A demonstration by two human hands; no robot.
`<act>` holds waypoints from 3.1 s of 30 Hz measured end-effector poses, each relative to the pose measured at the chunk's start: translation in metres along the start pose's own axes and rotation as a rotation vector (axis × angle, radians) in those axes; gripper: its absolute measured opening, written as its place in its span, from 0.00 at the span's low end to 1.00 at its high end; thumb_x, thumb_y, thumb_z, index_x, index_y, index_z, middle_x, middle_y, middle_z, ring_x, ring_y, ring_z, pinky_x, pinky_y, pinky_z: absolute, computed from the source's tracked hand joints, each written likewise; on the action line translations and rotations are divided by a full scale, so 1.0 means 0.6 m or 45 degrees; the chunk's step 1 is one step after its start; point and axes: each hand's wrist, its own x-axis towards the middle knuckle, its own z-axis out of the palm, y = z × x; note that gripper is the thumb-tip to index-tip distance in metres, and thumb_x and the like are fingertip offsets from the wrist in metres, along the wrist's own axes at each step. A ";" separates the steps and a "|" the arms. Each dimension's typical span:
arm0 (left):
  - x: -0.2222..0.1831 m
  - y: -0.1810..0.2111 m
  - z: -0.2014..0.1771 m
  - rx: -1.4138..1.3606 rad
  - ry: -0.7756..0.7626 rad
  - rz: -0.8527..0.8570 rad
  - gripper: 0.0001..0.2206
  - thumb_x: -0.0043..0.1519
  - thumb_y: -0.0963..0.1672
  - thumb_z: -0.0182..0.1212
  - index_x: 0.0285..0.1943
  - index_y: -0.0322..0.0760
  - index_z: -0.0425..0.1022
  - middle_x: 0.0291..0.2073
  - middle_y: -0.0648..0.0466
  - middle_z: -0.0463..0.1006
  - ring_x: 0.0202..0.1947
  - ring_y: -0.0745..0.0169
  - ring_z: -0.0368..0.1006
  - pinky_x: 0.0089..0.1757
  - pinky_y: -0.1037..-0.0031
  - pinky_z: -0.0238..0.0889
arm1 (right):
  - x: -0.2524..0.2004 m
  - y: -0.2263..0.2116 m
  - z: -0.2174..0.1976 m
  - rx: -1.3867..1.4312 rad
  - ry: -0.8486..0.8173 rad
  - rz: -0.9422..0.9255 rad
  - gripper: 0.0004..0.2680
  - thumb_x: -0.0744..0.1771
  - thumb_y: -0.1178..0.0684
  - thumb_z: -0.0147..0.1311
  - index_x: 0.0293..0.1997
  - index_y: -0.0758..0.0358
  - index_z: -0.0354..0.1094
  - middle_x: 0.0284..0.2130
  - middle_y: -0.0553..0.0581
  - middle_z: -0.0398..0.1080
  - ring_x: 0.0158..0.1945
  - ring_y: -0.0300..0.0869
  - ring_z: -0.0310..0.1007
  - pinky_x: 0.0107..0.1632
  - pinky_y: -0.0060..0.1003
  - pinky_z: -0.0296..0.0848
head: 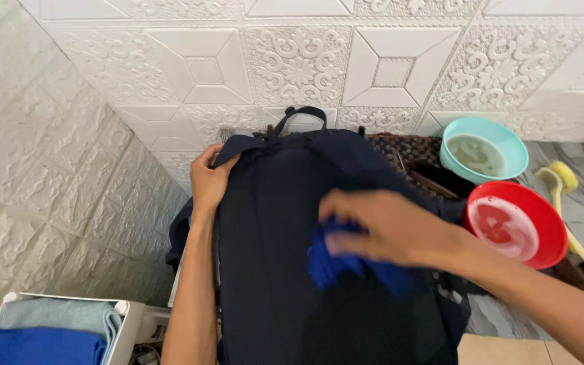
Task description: The person brushes the exterior of a dark blue backpack, wipes it with a blue cloth, and opens the compartments. They then wipe the soles and sides of blue and yellow sneakers before arranging several cleaning brushes on a patterned mat.
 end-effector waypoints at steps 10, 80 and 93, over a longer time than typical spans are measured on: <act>0.031 -0.044 0.004 0.187 0.106 0.076 0.10 0.54 0.44 0.75 0.44 0.49 0.85 0.26 0.54 0.80 0.28 0.69 0.70 0.32 0.79 0.64 | 0.035 0.054 0.056 -0.475 0.597 -0.071 0.21 0.71 0.36 0.45 0.70 0.54 0.61 0.56 0.68 0.64 0.59 0.66 0.65 0.52 0.54 0.75; 0.031 -0.049 0.011 0.215 0.094 0.121 0.10 0.55 0.42 0.75 0.44 0.49 0.84 0.26 0.57 0.79 0.28 0.72 0.68 0.32 0.82 0.62 | 0.039 0.182 -0.013 -0.614 0.682 0.008 0.10 0.66 0.59 0.52 0.48 0.49 0.78 0.41 0.62 0.72 0.45 0.60 0.76 0.44 0.46 0.78; 0.024 -0.039 0.009 0.068 0.022 0.168 0.08 0.58 0.40 0.71 0.44 0.41 0.82 0.38 0.60 0.84 0.41 0.77 0.77 0.43 0.86 0.67 | -0.205 0.038 0.214 -0.089 -0.138 -0.304 0.08 0.75 0.46 0.49 0.54 0.54 0.69 0.45 0.64 0.59 0.45 0.57 0.59 0.27 0.49 0.72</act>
